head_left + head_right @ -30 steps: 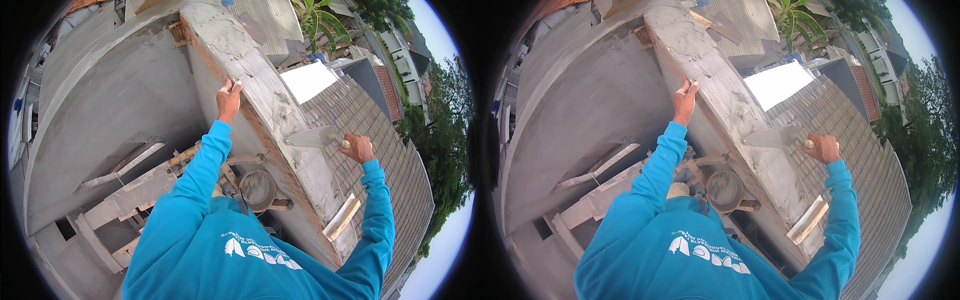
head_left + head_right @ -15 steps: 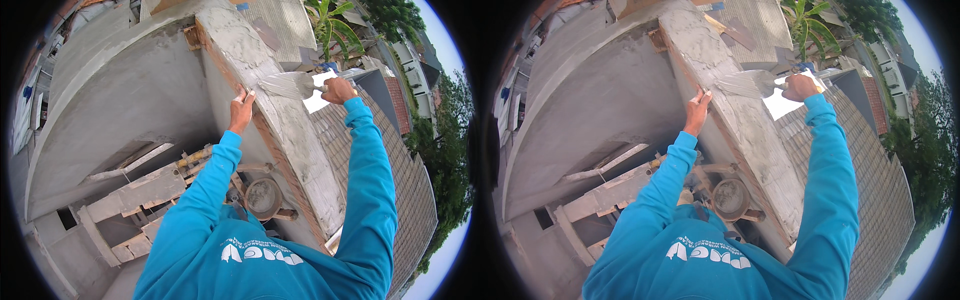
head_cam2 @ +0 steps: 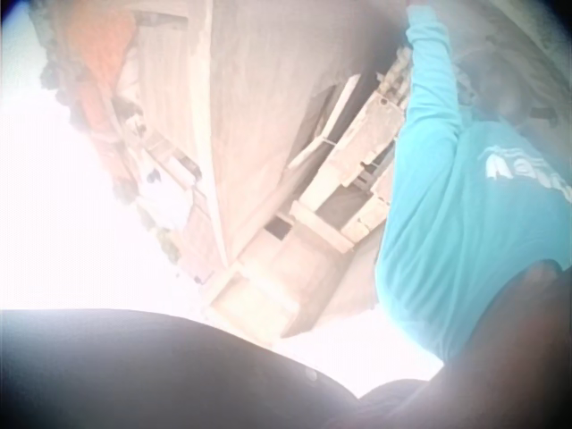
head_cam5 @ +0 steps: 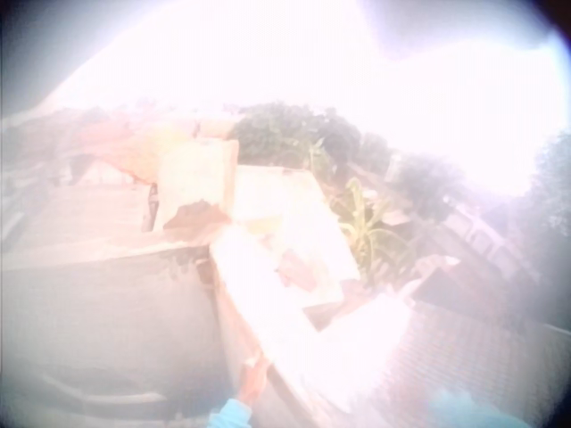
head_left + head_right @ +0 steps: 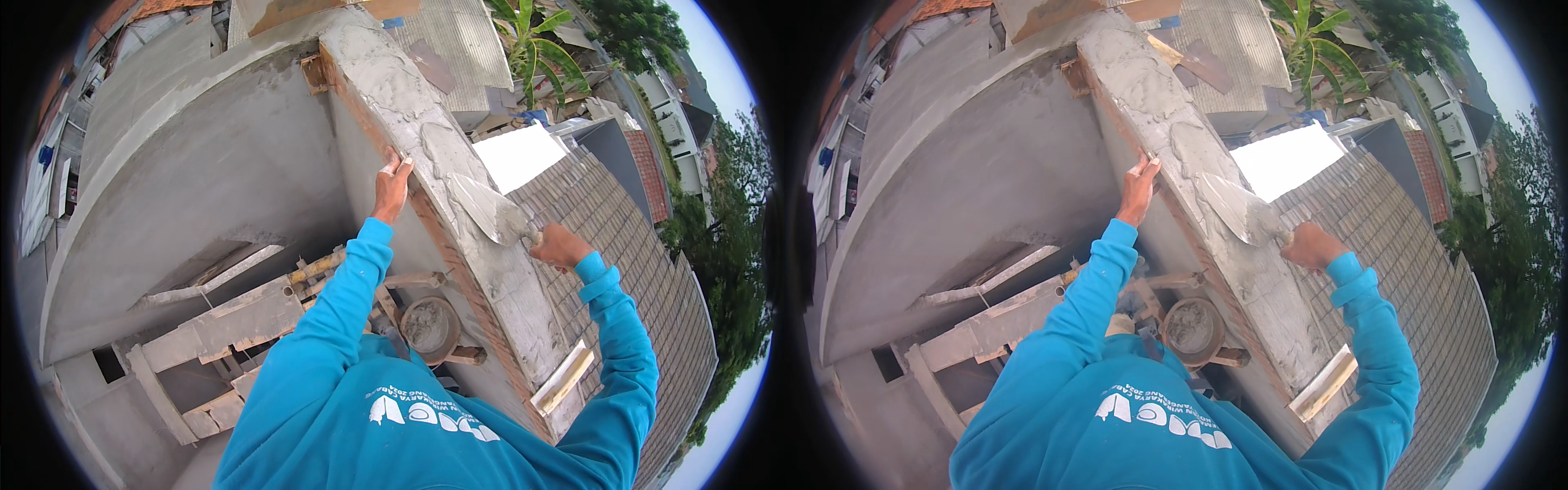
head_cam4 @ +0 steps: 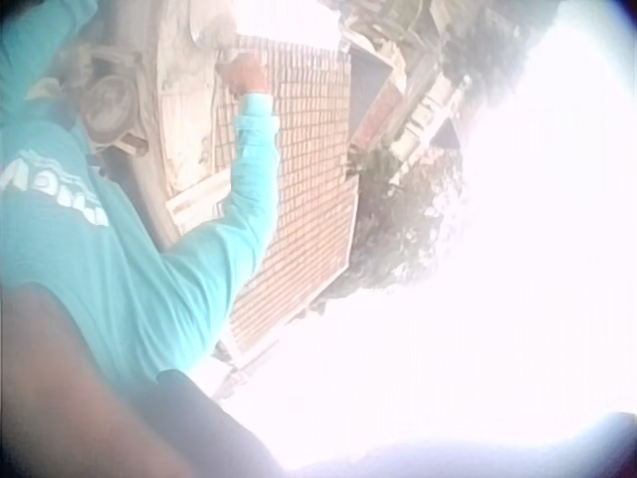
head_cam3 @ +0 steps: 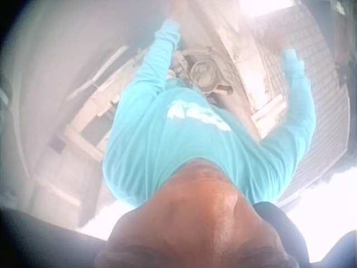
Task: The person scoops wet cement from a bucket using a trowel and applies it to a concrete wall section, smoothing the surface repeatedly. The worker stands on a wooden scaffold and works on a vertical wall edge near a tiled roof.
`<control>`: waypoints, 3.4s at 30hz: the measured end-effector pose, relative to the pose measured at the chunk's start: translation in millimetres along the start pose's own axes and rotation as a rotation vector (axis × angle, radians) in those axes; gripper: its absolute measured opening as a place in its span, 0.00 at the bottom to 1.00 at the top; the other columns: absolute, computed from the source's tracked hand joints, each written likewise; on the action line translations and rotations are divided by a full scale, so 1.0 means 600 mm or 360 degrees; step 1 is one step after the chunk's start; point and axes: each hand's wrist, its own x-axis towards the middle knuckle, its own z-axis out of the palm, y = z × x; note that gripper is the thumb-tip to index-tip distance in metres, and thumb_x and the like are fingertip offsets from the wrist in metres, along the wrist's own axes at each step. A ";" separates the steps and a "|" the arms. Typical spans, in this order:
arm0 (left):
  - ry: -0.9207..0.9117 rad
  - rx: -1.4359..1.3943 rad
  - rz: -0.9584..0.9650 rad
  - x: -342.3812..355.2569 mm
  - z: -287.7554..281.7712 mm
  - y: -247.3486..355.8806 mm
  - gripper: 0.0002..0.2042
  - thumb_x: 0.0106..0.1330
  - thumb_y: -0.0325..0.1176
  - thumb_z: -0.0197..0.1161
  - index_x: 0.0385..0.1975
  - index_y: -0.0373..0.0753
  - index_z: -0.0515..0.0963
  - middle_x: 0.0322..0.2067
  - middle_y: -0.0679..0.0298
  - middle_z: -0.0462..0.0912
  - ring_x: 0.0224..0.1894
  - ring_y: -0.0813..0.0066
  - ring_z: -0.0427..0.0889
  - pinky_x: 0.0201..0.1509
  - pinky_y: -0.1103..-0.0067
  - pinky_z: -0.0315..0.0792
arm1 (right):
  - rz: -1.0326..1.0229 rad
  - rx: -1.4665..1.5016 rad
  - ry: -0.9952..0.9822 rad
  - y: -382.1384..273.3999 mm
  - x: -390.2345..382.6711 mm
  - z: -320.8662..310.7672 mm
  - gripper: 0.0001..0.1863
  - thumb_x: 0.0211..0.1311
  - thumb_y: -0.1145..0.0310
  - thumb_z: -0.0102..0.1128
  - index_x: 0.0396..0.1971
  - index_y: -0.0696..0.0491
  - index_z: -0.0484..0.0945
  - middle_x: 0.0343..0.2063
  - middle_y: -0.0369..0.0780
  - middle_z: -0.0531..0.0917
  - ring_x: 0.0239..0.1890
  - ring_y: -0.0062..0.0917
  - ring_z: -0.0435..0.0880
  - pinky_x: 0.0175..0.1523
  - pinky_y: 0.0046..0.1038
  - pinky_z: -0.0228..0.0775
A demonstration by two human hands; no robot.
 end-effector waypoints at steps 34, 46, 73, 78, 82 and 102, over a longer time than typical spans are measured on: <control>-0.0125 0.0244 0.0168 0.015 -0.058 -0.017 0.40 0.72 0.63 0.37 0.73 0.34 0.55 0.72 0.48 0.57 0.76 0.56 0.53 0.77 0.70 0.48 | -0.0871 0.0045 0.0765 -0.123 0.088 0.061 0.20 0.67 0.63 0.58 0.50 0.60 0.65 0.25 0.58 0.81 0.31 0.60 0.79 0.36 0.56 0.69; 0.0639 0.0832 0.0474 0.116 -0.188 0.160 0.18 0.66 0.44 0.58 0.42 0.34 0.85 0.28 0.48 0.84 0.31 0.55 0.82 0.43 0.65 0.74 | -0.0982 -0.0012 0.0843 -0.093 0.098 0.049 0.16 0.67 0.66 0.58 0.44 0.62 0.65 0.23 0.60 0.78 0.28 0.61 0.77 0.32 0.56 0.67; 0.0737 0.3070 0.0522 0.428 -0.549 0.417 0.13 0.64 0.35 0.67 0.41 0.32 0.84 0.43 0.45 0.84 0.48 0.44 0.82 0.54 0.60 0.76 | -0.0710 0.0189 0.0600 -0.156 0.039 0.061 0.16 0.69 0.67 0.56 0.44 0.61 0.62 0.19 0.59 0.77 0.27 0.60 0.78 0.31 0.54 0.68; 0.0722 0.3159 0.0498 0.425 -0.542 0.432 0.14 0.62 0.36 0.69 0.41 0.32 0.84 0.44 0.46 0.85 0.48 0.45 0.83 0.54 0.60 0.77 | -0.0707 0.0518 0.0712 -0.219 0.025 0.112 0.16 0.71 0.66 0.54 0.43 0.63 0.61 0.18 0.60 0.77 0.23 0.57 0.79 0.28 0.53 0.68; 0.0783 0.3176 0.0472 0.416 -0.526 0.430 0.14 0.60 0.36 0.71 0.41 0.33 0.84 0.43 0.46 0.85 0.48 0.47 0.84 0.54 0.60 0.78 | -0.0565 0.0727 0.0722 -0.267 0.016 0.132 0.16 0.71 0.66 0.53 0.42 0.63 0.61 0.18 0.61 0.77 0.23 0.58 0.79 0.30 0.54 0.68; 0.0712 0.3141 0.0570 0.418 -0.535 0.435 0.13 0.58 0.36 0.72 0.36 0.33 0.84 0.40 0.45 0.85 0.45 0.44 0.84 0.50 0.59 0.78 | -0.0356 -0.0043 0.0787 -0.135 -0.138 0.096 0.17 0.62 0.65 0.64 0.45 0.51 0.68 0.31 0.45 0.80 0.30 0.47 0.82 0.31 0.45 0.71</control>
